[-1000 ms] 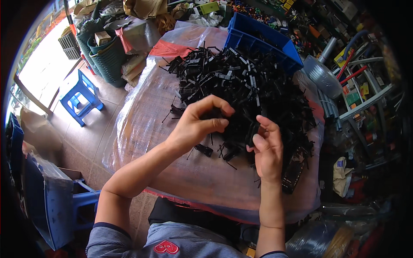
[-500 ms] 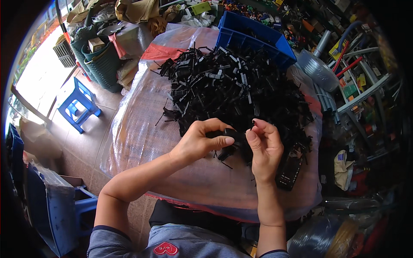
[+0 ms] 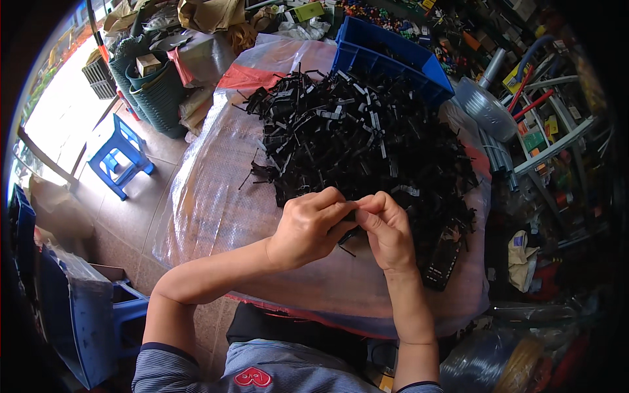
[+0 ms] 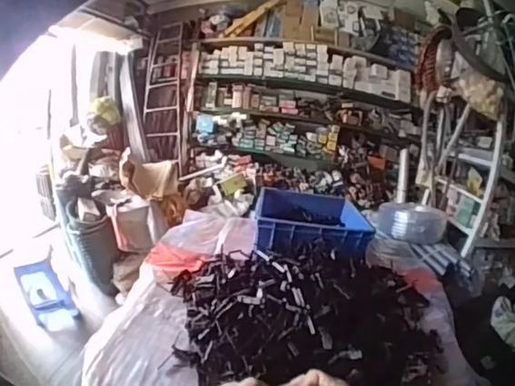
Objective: The person is untangling and assembling bundles of black wire harnesses with plastic connectors.
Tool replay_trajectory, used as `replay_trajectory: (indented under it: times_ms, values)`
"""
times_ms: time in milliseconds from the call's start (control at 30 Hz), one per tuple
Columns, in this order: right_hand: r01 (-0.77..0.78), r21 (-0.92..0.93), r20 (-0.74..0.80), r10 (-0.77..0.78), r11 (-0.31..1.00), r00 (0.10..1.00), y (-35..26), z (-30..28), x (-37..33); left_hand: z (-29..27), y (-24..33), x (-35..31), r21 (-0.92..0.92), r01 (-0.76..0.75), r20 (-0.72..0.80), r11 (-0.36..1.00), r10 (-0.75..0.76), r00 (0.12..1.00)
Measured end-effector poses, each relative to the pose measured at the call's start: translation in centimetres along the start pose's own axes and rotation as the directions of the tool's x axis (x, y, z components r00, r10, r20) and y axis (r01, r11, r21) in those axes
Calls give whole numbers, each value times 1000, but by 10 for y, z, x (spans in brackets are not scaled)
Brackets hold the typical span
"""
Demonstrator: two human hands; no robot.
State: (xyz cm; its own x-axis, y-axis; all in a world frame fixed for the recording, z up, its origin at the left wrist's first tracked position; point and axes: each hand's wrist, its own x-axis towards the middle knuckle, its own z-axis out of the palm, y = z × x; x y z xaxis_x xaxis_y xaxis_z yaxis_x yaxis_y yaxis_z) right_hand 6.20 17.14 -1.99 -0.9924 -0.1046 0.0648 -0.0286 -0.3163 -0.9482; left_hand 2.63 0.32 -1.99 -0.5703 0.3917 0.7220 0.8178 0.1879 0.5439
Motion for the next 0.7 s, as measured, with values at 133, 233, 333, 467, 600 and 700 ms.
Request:
replay_trajectory:
  times_ms: [133,233,333,467,600,700]
  values:
    - [-57,160,83,44,985,996,6,-14,1,-5,0,7,31,-43,59,999,41,997]
    - [400,-608,207,-350,686,914,-18,8,-1,-20,-8,16,-491,719,341,491,-652,678]
    - [481,-793,335,-392,372,856,-25,18,-6,-16,-23,12,-643,754,530,135,-632,565]
    - [516,-856,463,-512,-45,723,-17,18,-2,-11,-15,8,-585,811,675,17,-545,498]
    - [452,-892,399,-507,-20,764,-10,21,-4,-4,-6,3,-372,518,228,770,-465,855]
    - [443,-896,376,-554,-14,743,-6,20,-4,-8,8,9,-312,596,309,740,-514,800]
